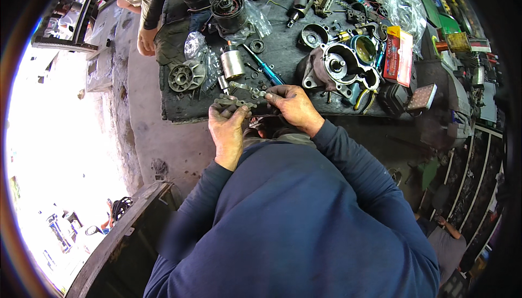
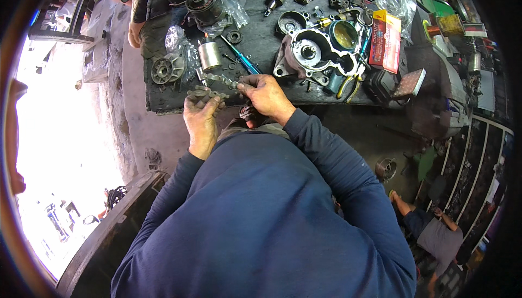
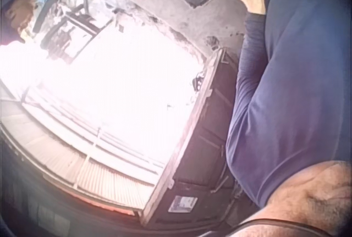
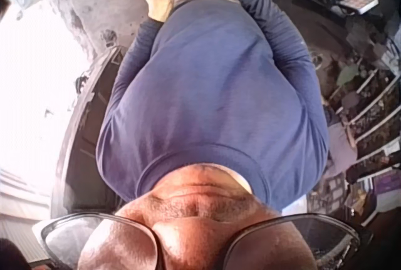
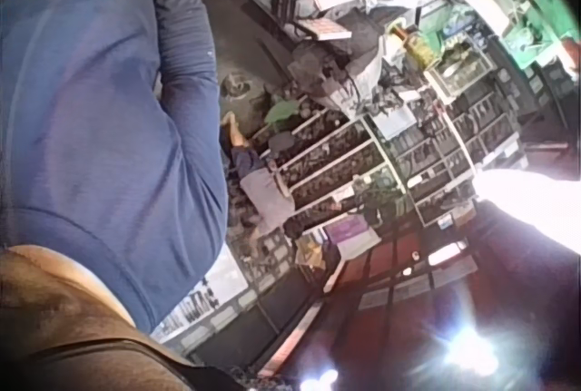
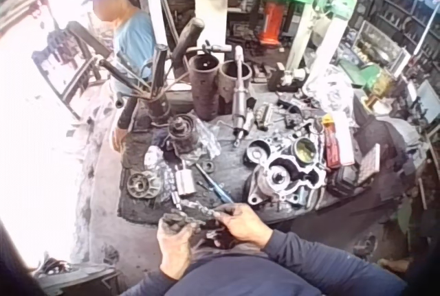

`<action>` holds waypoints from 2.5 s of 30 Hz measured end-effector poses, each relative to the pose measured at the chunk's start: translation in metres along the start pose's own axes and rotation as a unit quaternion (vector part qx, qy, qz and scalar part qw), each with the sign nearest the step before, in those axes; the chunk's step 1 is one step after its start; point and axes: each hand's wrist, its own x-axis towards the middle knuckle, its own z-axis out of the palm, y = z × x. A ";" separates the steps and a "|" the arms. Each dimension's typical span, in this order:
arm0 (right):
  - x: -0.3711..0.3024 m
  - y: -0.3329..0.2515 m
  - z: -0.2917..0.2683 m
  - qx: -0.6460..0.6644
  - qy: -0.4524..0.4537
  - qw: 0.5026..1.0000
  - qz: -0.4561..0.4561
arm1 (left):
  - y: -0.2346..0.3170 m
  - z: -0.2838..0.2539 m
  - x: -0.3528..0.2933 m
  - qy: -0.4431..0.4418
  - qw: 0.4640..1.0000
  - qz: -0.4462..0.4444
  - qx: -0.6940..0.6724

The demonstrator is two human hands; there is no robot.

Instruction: The person walks to a workbench and assembles small mechanical components by hand, fitting a ring into a housing and inserting a cylindrical part. The person handles multiple small parts and tools on the bench while assembling the mechanism.

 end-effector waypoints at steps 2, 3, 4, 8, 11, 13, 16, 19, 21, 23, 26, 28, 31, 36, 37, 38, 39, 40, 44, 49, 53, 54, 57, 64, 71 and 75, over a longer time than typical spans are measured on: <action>-0.002 0.000 0.001 0.034 0.007 0.999 0.015 | 0.000 -0.002 0.003 -0.008 1.000 0.021 0.022; -0.003 0.001 0.002 0.043 0.015 0.999 0.022 | -0.001 -0.004 0.005 -0.004 0.999 0.020 0.028; -0.002 0.002 0.003 0.050 0.020 0.998 0.014 | -0.001 -0.006 0.007 -0.006 0.999 0.029 0.028; 0.008 0.009 0.011 0.166 0.053 0.984 0.027 | 0.001 -0.016 0.019 -0.002 0.999 0.036 0.034; 0.023 0.012 0.022 0.255 0.094 0.962 0.011 | 0.004 -0.023 0.022 0.007 0.999 0.016 0.030; 0.037 0.010 0.030 0.243 0.146 0.959 -0.019 | 0.005 -0.025 0.022 0.002 1.000 0.002 0.029; 0.063 -0.001 0.040 0.209 0.250 0.944 -0.046 | 0.005 -0.028 0.019 -0.005 1.000 -0.008 0.029; 0.094 -0.016 0.043 0.161 0.392 0.898 -0.113 | 0.005 -0.036 0.016 0.001 1.000 -0.003 0.013; 0.111 -0.021 0.029 0.003 0.412 0.897 -0.163 | 0.006 -0.042 0.014 0.014 1.000 -0.003 0.003; 0.122 -0.020 0.022 -0.022 0.429 0.892 -0.139 | 0.008 -0.050 0.014 0.016 1.000 0.000 -0.006; 0.129 -0.016 0.014 -0.036 0.435 0.893 -0.107 | 0.010 -0.062 0.013 0.041 0.999 -0.002 -0.021; 0.124 -0.016 0.015 -0.043 0.436 0.891 -0.123 | 0.011 -0.069 0.011 0.066 0.997 -0.004 -0.027; 0.105 -0.016 0.025 -0.065 0.385 0.903 -0.177 | 0.009 -0.076 0.008 0.089 0.995 0.001 -0.036; 0.023 0.021 0.029 -0.282 0.042 0.904 -0.319 | 0.006 -0.083 0.004 0.091 0.996 0.001 -0.019; 0.012 0.028 0.030 -0.323 -0.005 0.903 -0.283 | 0.006 -0.085 0.004 0.100 0.995 -0.008 -0.014; 0.006 0.033 0.027 -0.324 -0.051 0.913 -0.241 | 0.006 -0.085 0.004 0.086 0.996 -0.005 -0.021; 0.003 0.036 0.024 -0.327 -0.052 0.908 -0.257 | 0.006 -0.085 0.003 0.083 0.996 -0.010 -0.023; 0.001 0.038 0.021 -0.342 -0.060 0.904 -0.249 | 0.005 -0.086 0.001 0.082 0.996 -0.015 -0.024; -0.003 0.033 0.011 -0.432 -0.027 0.876 -0.214 | 0.002 -0.084 -0.007 0.071 0.997 -0.026 -0.002; -0.011 0.028 0.001 -0.493 0.034 0.849 -0.188 | 0.001 -0.078 -0.012 0.077 0.997 -0.032 0.009; -0.010 0.029 -0.001 -0.475 0.027 0.862 -0.178 | 0.001 -0.074 -0.016 0.070 0.996 -0.029 -0.040; -0.009 0.029 -0.001 -0.470 0.023 0.862 -0.189 | 0.000 -0.073 -0.017 0.073 0.996 -0.028 -0.041; -0.007 0.028 0.001 -0.458 0.012 0.863 -0.214 | -0.003 -0.076 -0.020 0.072 0.996 -0.026 -0.037; 0.000 0.021 0.006 -0.459 -0.042 0.852 -0.249 | -0.009 -0.083 -0.023 0.062 0.997 -0.009 -0.035; -0.017 0.025 -0.003 -0.443 -0.092 0.871 -0.193 | -0.011 -0.077 -0.016 0.052 0.999 -0.003 -0.014; -0.005 0.012 0.013 -0.429 -0.116 0.871 -0.212 | -0.005 -0.077 -0.009 0.060 0.997 -0.029 -0.050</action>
